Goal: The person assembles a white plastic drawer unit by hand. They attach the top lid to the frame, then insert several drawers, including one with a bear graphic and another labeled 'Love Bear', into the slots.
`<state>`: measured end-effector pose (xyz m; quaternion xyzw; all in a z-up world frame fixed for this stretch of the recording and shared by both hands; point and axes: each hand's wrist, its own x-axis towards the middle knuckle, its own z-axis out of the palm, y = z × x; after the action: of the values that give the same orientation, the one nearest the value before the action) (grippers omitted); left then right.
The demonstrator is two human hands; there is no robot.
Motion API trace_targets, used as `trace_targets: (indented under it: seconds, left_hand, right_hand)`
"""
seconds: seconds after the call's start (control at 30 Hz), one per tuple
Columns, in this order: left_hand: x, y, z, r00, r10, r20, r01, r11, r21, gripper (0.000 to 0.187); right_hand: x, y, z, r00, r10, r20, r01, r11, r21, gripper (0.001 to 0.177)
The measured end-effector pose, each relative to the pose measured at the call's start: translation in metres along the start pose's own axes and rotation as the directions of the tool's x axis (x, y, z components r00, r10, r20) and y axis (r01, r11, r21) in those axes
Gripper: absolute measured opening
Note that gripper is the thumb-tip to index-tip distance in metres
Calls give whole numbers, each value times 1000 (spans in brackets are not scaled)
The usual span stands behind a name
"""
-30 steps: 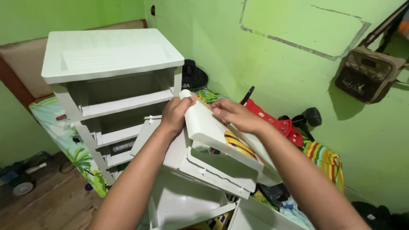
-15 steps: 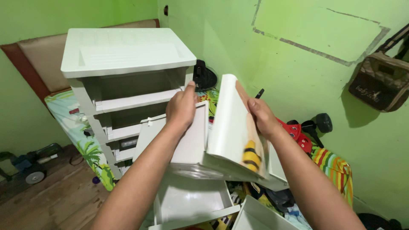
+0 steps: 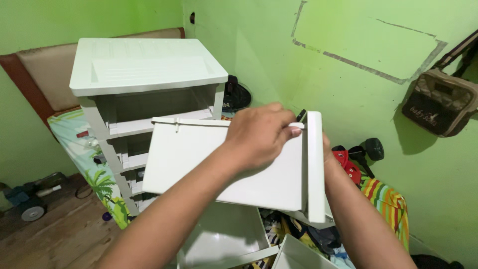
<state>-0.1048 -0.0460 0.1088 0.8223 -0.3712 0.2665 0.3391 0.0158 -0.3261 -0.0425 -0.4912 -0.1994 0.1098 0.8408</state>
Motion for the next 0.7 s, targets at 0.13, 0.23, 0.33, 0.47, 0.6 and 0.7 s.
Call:
trace_targets:
  seconds: [0.13, 0.23, 0.33, 0.47, 0.6, 0.7]
  left_hand:
    - [5, 4, 6, 998, -29, 55, 27, 999, 47, 27]
    - [1, 9, 13, 997, 69, -24, -69, 998, 13, 21]
    - [-7, 16, 26, 989, 136, -65, -134, 990, 33, 19]
    - [-12, 18, 31, 968, 192, -160, -191, 981, 17, 18]
    - [-16, 15, 31, 961, 188, -203, -192, 981, 2, 15]
    - [-20, 6, 33, 966, 170, -193, -170, 985, 18, 15]
  right_hand:
    - [12, -3, -2, 994, 83, -66, -69, 981, 182, 41]
    - [4, -4, 3, 993, 3, 121, -25, 983, 181, 49]
    - [-4, -3, 0, 983, 7, 186, -55, 965, 257, 47]
    - [-12, 4, -7, 988, 147, 50, -154, 903, 401, 28]
    - [-4, 5, -17, 978, 159, 138, -184, 963, 195, 23]
    - [-1, 5, -17, 991, 130, -32, -107, 913, 393, 28]
